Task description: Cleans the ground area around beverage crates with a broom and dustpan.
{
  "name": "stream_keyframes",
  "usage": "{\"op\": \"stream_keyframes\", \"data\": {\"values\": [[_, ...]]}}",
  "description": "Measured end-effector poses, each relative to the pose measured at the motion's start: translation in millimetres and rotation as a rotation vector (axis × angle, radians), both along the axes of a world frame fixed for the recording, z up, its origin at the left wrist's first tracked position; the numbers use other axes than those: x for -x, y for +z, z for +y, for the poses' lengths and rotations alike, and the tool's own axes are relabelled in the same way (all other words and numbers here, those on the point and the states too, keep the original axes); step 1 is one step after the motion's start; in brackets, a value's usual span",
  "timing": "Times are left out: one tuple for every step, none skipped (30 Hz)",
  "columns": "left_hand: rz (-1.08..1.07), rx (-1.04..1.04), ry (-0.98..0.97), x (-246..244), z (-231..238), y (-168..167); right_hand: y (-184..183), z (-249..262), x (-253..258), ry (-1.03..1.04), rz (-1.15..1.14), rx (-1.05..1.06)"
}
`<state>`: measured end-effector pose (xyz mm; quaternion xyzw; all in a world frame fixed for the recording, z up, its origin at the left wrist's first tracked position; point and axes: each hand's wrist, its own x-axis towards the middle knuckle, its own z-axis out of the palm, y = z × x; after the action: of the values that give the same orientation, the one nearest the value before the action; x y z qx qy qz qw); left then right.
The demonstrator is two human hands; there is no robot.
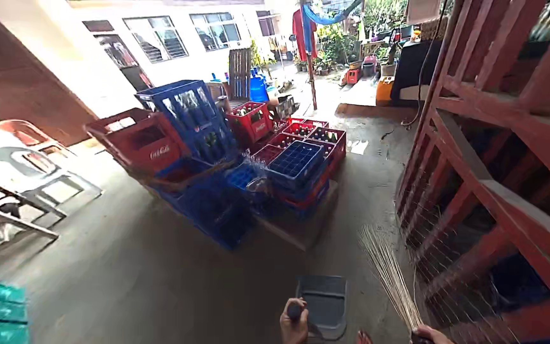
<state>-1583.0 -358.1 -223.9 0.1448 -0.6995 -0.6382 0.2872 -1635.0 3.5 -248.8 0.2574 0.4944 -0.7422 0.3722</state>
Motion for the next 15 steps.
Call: {"op": "stream_keyframes", "data": {"values": [[-0.016, -0.001, -0.028, 40.7, 4.7, 10.0, 5.6, -9.2, 46.1, 0.005, -0.023, -0.071], [-0.012, -0.006, -0.06, 83.9, 6.4, 20.0, 7.0, -15.9, 93.6, -0.019, -0.054, -0.089], [-0.004, -0.022, -0.098, 127.6, 6.9, 29.3, 10.1, -19.8, 138.9, -0.025, -0.069, -0.071], [0.006, -0.041, -0.131, 169.9, 7.5, 36.8, 14.8, -22.2, 179.6, -0.054, -0.068, -0.035], [0.019, -0.061, -0.164, 210.1, 8.5, 43.2, 21.0, -23.9, 217.5, -0.099, -0.057, 0.005], [0.034, -0.078, -0.197, 248.9, 9.1, 47.5, 28.3, -26.8, 254.4, -0.147, -0.035, 0.038], [0.051, -0.092, -0.232, 288.0, 9.5, 49.0, 32.8, -29.4, 292.5, -0.189, 0.001, 0.07], [0.069, -0.107, -0.267, 328.7, 10.6, 47.9, 34.6, -31.6, 332.4, -0.222, 0.049, 0.108], [0.09, -0.124, -0.303, 370.7, 11.8, 44.3, 35.0, -34.0, 372.3, -0.251, 0.095, 0.156], [0.106, -0.136, -0.341, 413.4, 12.1, 38.6, 34.1, -37.0, 410.6, -0.271, 0.125, 0.208], [0.115, -0.145, -0.376, 456.9, 12.6, 31.4, 34.1, -39.9, 447.7, -0.297, 0.132, 0.246], [0.115, -0.152, -0.412, 500.9, 13.0, 25.3, 36.5, -42.5, 484.2, -0.312, 0.124, 0.25], [0.116, -0.155, -0.444, 551.3, 11.5, 23.7, 41.5, -46.1, 527.6, -0.308, 0.122, 0.227], [0.106, -0.151, -0.469, 601.1, 11.3, 24.7, 46.2, -46.7, 571.4, -0.303, 0.118, 0.203], [0.08, -0.151, -0.49, 644.9, 14.1, 25.6, 53.0, -43.8, 609.3, -0.317, 0.102, 0.189]]}}
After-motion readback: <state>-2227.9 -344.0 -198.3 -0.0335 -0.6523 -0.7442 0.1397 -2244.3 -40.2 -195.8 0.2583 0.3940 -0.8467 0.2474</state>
